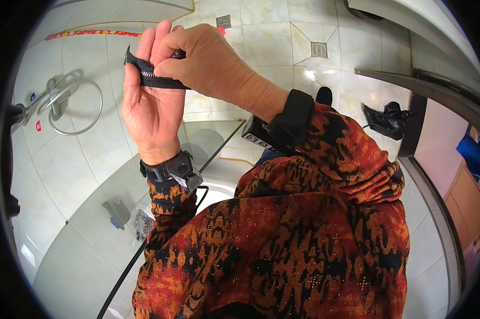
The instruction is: The person removes a zipper from a black fabric pouch, then repeatedly aligns and slides the zipper slider along the teeth to test its operation. The person holds the zipper with both hands and manipulates the slider back and forth.
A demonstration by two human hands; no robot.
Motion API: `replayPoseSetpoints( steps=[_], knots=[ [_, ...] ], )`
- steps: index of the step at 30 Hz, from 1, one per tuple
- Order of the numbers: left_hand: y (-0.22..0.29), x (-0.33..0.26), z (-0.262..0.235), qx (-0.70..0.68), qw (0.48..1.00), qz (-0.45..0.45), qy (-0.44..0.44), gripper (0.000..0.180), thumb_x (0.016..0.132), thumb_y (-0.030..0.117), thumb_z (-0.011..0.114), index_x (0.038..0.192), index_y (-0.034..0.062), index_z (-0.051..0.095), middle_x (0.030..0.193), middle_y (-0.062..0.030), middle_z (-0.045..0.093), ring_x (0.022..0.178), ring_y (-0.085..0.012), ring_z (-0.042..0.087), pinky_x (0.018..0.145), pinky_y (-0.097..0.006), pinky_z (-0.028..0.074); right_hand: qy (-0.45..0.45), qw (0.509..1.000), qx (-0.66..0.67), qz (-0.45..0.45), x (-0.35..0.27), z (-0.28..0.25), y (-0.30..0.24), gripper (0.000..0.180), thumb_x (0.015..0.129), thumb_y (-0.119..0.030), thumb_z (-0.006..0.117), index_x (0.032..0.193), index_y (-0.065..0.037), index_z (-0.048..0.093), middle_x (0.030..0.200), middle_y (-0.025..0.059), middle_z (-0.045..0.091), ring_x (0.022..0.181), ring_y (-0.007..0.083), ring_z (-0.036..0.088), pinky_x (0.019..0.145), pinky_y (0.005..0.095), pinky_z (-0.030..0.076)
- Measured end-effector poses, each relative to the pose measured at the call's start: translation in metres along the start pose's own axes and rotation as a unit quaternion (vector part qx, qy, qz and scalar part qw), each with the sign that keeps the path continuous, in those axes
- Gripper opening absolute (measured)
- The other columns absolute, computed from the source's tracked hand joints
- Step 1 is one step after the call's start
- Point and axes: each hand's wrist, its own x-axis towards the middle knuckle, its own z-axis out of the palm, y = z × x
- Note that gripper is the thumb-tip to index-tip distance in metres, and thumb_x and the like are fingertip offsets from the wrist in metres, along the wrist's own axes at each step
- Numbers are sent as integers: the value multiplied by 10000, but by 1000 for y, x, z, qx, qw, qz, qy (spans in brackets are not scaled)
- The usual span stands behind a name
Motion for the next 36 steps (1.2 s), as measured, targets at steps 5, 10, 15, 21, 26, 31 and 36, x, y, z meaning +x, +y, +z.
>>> replayPoseSetpoints(
  steps=[5,10,15,21,26,31,36],
  knots=[
    [-1,0,-4,2,1000,6,-13,517,935,281,313,1318,-55,223,1394,-216,193,1290,-312,213,1042,-419,209,16,965,221,141,-1,-7,-3,78,741,-117,610,741,-38,605,587,16,535,470,58,454,414,199,343],
    [-2,0,-6,4,1000,8,-16,511,941,288,294,1314,-54,231,1391,-208,208,1281,-291,232,1047,-416,208,27,986,144,83,-1,-8,2,96,770,-131,611,792,-37,604,607,-3,531,474,48,438,419,189,334],
    [-5,0,-7,31,999,4,-19,519,941,302,290,1314,-55,231,1387,-205,220,1273,-286,251,1057,-404,202,23,997,-31,-66,0,5,9,104,748,-120,619,761,-20,596,601,-14,526,504,48,425,447,207,337],
    [-7,1,-8,37,999,7,-29,534,941,311,283,1318,-62,218,1386,-204,223,1257,-272,275,1034,-389,238,29,994,79,68,0,-1,7,95,739,-103,616,766,-16,589,609,-8,537,513,48,437,455,208,351],
    [-8,0,-6,43,999,22,-7,536,945,321,254,1303,-77,246,1337,-199,315,1231,-267,318,1029,-375,229,64,984,147,74,4,-6,3,108,704,-91,547,645,-6,577,564,19,553,535,64,510,487,219,412],
    [-9,-3,-6,50,998,1,34,502,939,284,287,1286,-79,276,1279,-160,381,1185,-233,371,1008,-360,270,83,991,65,-87,8,0,5,109,706,-103,560,703,3,582,603,67,590,549,115,553,519,242,442],
    [-9,-2,-11,73,996,-16,58,402,935,249,332,1176,-66,398,1168,-130,475,1106,-214,450,967,-342,334,96,991,-27,-93,7,5,7,125,684,-124,598,728,-7,588,617,93,596,555,179,575,530,264,453]
  ],
)
